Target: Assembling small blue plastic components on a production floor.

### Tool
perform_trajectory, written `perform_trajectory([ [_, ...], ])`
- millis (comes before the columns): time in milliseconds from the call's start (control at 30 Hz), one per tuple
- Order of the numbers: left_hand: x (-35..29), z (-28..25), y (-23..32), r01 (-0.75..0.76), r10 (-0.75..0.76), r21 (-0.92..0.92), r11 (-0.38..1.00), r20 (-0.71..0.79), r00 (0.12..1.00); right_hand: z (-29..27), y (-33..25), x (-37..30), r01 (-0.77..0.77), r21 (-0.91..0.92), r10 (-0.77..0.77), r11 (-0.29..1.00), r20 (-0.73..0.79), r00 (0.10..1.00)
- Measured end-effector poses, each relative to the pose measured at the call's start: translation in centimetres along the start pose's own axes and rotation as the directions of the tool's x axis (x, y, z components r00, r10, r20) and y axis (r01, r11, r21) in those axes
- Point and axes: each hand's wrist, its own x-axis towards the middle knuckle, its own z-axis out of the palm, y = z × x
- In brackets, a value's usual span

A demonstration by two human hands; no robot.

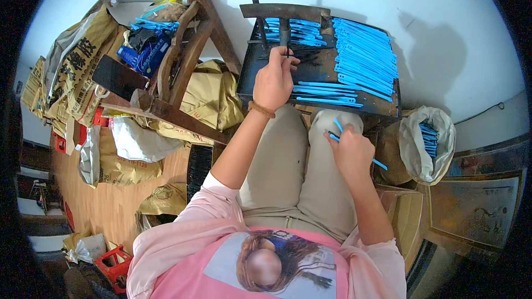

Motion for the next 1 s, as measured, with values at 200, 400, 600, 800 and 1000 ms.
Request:
perform_trajectory([
  [200,0.2,0.4,0.2,0.001,-0.001,0.014,1.000,-0.004,1.000,0.5,-0.1,0.7,0.160,-0.085,-0.155,0.984,0.063,0.986],
  [400,0.1,0.1,-0.5,0.009,-0.009,0.005,1.000,-0.015,1.000,-0.3,0.6,1.4,0.281,0.034,-0.282,0.959,0.152,0.947],
  [600,0.1,0.2,0.2,-0.017,0.018,0.018,1.000,-0.026,1.000,-1.1,2.2,-3.5,0.319,0.190,-0.359,0.929,0.246,0.900],
  [800,-0.2,-0.3,-0.3,0.032,-0.031,0.038,0.999,-0.022,0.999,-1.6,1.8,-7.4,0.298,0.189,-0.348,0.936,0.361,0.865],
  [1000,-0.2,1.0,-0.3,-0.016,0.017,-0.028,0.999,0.033,0.999,-2.0,2.7,-10.0,0.209,0.228,-0.294,0.951,0.463,0.836],
])
